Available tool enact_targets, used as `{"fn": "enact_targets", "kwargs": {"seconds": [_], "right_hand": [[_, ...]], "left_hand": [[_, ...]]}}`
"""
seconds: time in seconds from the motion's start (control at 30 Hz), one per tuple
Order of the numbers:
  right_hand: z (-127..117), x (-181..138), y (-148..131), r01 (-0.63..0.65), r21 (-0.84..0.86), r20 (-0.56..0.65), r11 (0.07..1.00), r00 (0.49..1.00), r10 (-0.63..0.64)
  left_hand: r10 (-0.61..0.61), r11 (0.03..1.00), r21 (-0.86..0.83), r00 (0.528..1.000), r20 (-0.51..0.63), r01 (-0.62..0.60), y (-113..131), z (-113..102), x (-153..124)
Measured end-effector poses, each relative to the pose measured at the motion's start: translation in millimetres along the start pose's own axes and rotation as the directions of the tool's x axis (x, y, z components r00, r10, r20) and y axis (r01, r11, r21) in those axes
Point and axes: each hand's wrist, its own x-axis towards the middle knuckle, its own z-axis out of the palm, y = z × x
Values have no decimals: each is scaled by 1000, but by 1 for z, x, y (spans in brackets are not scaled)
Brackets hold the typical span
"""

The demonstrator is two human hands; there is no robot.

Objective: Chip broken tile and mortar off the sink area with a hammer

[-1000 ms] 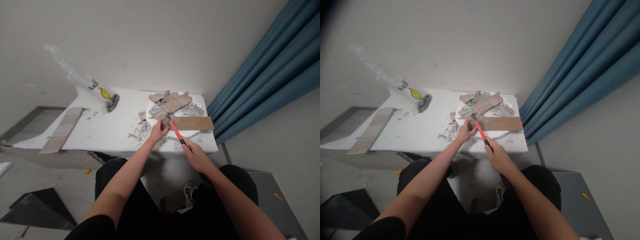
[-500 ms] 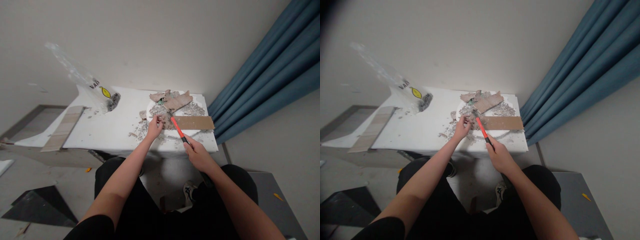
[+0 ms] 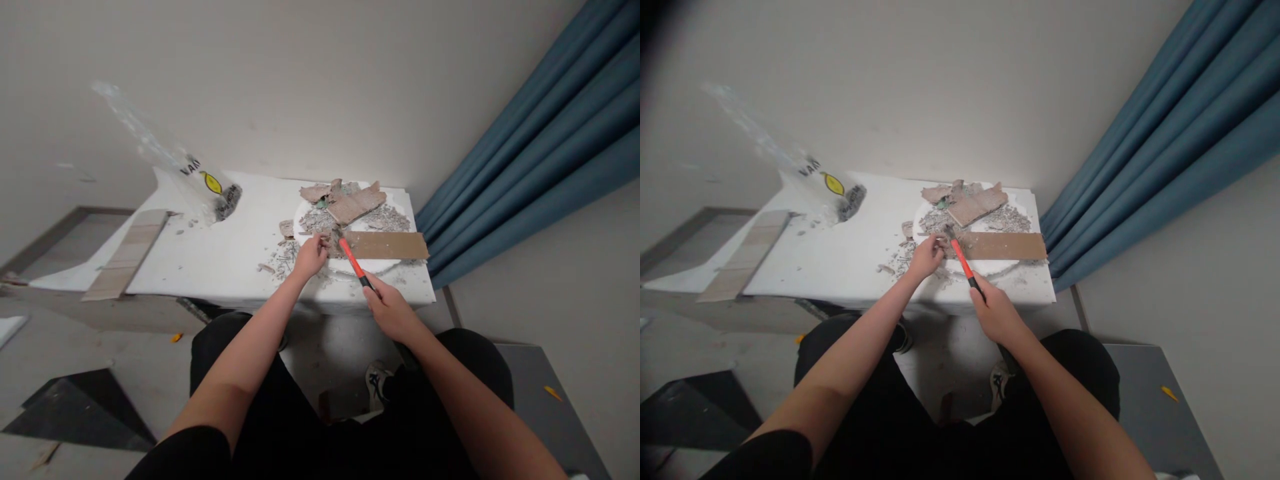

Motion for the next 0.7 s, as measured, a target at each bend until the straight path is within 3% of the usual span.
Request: {"fn": "enact_targets", "kwargs": {"seconds": [0.23, 0.37, 0.47, 0.57, 0.7], "right_hand": [[-6, -1, 4, -70, 48, -4, 996, 998, 70], [-12, -2, 7, -115, 70, 0, 991, 993, 115], [-10, -1, 11, -166, 79, 39, 983, 986, 163], [-8, -2, 13, -221, 143, 85, 965, 974, 211], [-11, -3, 15, -265, 244, 91, 933, 964, 250]], "left_hand": [[-72, 996, -52, 997, -30, 70, 1, -7, 1], [-182, 974, 113, 977, -109, 194, -3, -18, 0], [-303, 901, 288, 945, -123, 326, -12, -27, -1], [-408, 817, 447, 913, 3, 364, -24, -32, -5], [-467, 772, 557, 868, 171, 306, -34, -25, -14]]}}
